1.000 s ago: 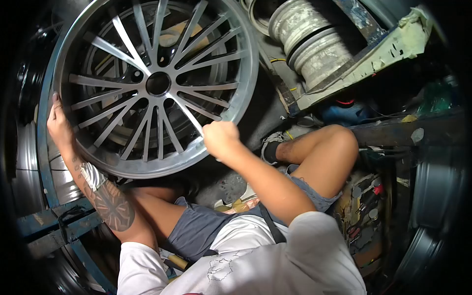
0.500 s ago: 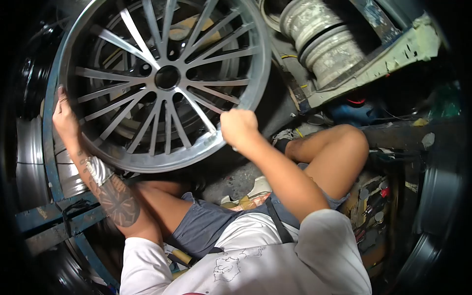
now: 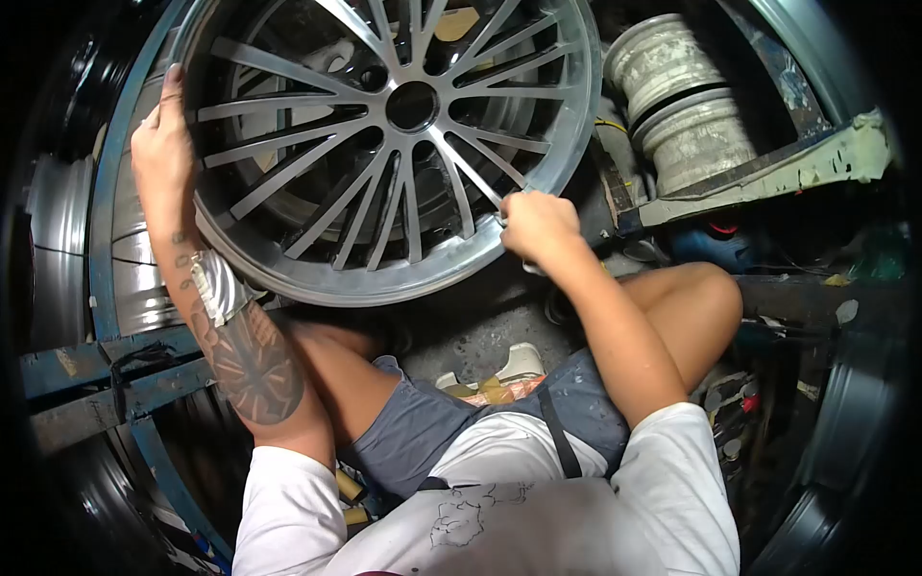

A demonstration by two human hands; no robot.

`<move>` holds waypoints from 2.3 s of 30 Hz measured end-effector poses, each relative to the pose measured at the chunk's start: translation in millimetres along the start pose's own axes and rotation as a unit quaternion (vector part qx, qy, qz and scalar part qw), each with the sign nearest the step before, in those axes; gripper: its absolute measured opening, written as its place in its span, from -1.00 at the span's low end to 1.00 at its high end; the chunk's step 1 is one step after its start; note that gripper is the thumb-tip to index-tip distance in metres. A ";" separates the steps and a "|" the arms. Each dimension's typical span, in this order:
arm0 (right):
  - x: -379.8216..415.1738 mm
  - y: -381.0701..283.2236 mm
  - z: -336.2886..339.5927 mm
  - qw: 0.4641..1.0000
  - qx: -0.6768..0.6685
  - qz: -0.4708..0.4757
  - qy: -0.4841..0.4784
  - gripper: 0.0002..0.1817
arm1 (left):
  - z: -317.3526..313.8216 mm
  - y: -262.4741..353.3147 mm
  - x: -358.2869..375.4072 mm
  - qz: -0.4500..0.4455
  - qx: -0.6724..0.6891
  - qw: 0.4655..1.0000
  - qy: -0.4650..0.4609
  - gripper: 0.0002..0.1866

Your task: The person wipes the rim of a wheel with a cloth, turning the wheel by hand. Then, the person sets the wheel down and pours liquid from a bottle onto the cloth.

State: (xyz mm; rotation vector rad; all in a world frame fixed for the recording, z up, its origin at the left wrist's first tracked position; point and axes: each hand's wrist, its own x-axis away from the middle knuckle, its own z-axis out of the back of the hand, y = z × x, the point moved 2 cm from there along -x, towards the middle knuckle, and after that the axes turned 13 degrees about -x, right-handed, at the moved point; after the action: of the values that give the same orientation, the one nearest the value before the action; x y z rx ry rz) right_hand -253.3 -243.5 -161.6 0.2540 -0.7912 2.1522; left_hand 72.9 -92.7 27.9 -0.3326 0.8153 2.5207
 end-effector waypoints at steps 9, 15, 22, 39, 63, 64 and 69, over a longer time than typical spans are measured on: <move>-1.0 7.5 -29.1 0.988 0.151 0.007 0.030 -0.61 | 1.7 15.8 4.5 0.015 -0.026 1.000 -0.008 -0.11; -1.1 4.7 8.8 0.999 0.016 -0.032 0.008 -0.60 | -5.6 2.0 -7.5 -0.018 -0.038 0.999 0.006 -0.13; -15.0 7.4 6.2 0.999 0.042 0.000 0.001 -0.62 | -20.1 -1.9 -14.3 -0.153 0.050 0.977 0.138 -0.59; 9.5 -25.5 -26.7 0.992 0.113 -0.005 -0.047 -0.62 | 6.8 35.5 25.0 -0.185 0.077 0.974 0.101 -0.52; 19.7 -28.8 -13.1 0.995 0.081 -0.036 -0.037 -0.59 | -9.2 8.7 5.0 -0.180 -0.046 0.976 0.114 -0.58; 11.3 -13.9 -3.7 0.998 0.055 -0.036 -0.024 -0.59 | -11.4 6.9 11.1 -0.233 -0.063 0.957 0.164 -0.59; 28.4 -35.8 -21.9 0.999 0.033 -0.020 -0.031 -0.59 | -0.9 9.9 10.4 -0.252 -0.089 0.956 0.119 -0.57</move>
State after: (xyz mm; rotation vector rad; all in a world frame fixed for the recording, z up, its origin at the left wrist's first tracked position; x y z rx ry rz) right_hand -242.9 -195.2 -150.4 0.3696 -0.7455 2.1441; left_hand 59.0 -96.6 28.3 -0.8077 0.5033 2.0926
